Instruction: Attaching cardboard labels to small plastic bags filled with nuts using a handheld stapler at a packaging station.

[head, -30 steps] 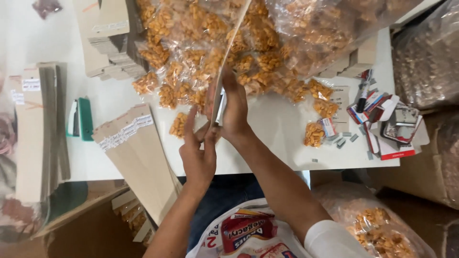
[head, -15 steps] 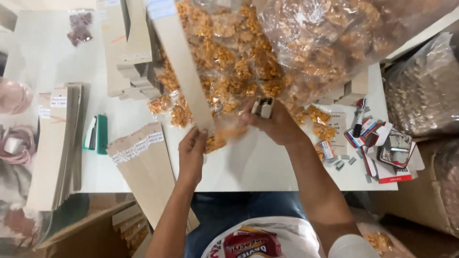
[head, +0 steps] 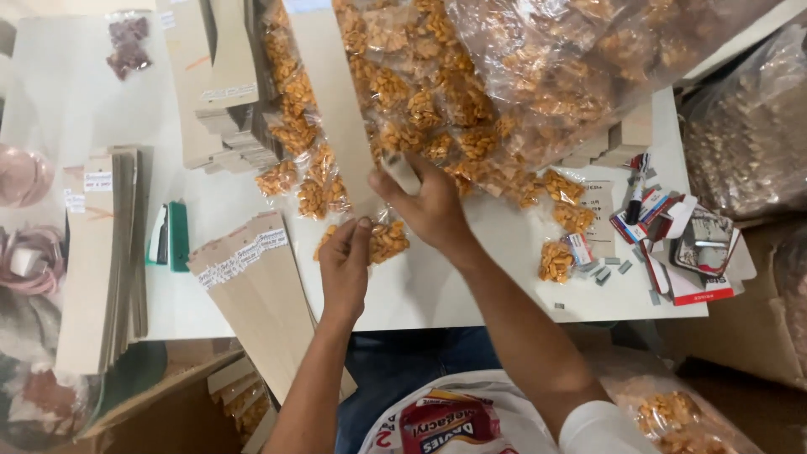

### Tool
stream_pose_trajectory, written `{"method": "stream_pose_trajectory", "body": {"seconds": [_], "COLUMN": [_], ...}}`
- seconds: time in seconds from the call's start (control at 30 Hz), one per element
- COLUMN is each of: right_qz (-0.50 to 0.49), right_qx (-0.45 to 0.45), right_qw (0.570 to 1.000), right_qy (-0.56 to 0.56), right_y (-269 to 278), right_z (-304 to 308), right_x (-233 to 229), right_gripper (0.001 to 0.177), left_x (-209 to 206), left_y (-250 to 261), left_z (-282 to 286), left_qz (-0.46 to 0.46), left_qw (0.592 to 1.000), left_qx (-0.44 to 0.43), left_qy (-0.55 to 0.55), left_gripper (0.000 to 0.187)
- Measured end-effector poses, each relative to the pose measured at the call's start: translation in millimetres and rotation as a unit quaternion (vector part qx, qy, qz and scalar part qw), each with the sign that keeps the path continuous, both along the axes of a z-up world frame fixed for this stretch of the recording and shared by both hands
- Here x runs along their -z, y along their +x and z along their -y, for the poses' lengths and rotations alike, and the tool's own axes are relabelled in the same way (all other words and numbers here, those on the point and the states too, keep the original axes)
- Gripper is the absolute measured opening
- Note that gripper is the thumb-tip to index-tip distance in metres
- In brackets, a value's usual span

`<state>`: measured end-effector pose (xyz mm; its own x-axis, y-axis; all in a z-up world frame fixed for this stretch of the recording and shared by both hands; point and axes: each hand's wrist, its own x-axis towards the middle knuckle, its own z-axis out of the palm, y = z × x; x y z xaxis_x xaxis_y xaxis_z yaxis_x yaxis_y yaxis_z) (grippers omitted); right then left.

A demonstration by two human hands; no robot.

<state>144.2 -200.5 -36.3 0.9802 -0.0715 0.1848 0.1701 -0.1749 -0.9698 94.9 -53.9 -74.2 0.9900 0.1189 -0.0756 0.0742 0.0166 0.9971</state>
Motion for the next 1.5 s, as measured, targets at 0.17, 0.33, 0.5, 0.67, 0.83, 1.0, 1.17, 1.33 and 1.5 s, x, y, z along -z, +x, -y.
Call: {"method": "stream_pose_trajectory", "body": {"seconds": [0.17,0.33,0.5,0.67,0.83,1.0,1.17,1.33,1.5], "right_qz": [-0.061,-0.055,0.142,0.116,-0.056,-0.180,-0.140,-0.096,-0.126], "right_qx": [0.055,0.083,0.118,0.125,-0.130,-0.154,-0.099,0.033,0.081], "right_qw": [0.964,0.955,0.860,0.898,0.985,0.951,0.972,0.985,0.949], "right_qy": [0.253,0.278,-0.477,-0.405,0.094,-0.199,-0.160,0.138,0.279], "right_y": [16.0,-1.5,-28.7,-19.6,-8.0,0.1,3.8,14.6,13.8], "right_z": [-37.0,-32.1,27.0,67.6,51.3,27.9,10.6,-38.4,-53.9], "right_x": [46.5,34.0,70.0,78.6,68.7,16.0,20.3,38.5,32.9], "right_gripper": [0.038,0.043,0.047,0.022,0.019,0.034,0.035,0.035,0.047], "left_x": [-24.6,-4.4,56.7,65.6,23.9,-91.9,-27.2,26.6,32.2], "left_y": [-11.4,-22.4,-23.5,-5.8,-7.1,-11.2,-9.7,-8.4,-20.9], "left_z": [7.6,6.8,-10.2,-12.4,-3.9,13.4,2.7,-4.1,-3.9], "left_qz": [0.031,0.047,-0.024,-0.152,-0.227,-0.293,-0.147,-0.073,-0.005], "left_qw": [0.998,0.993,0.999,0.979,0.962,0.936,0.986,0.997,0.998], "left_qx": [0.017,0.046,-0.025,-0.045,-0.037,-0.048,-0.016,-0.031,0.011], "left_qy": [0.054,0.101,0.003,-0.130,-0.147,-0.192,-0.082,-0.018,0.055], "left_gripper": [0.034,0.017,0.011,0.041,0.049,0.086,0.026,0.026,0.012]}}
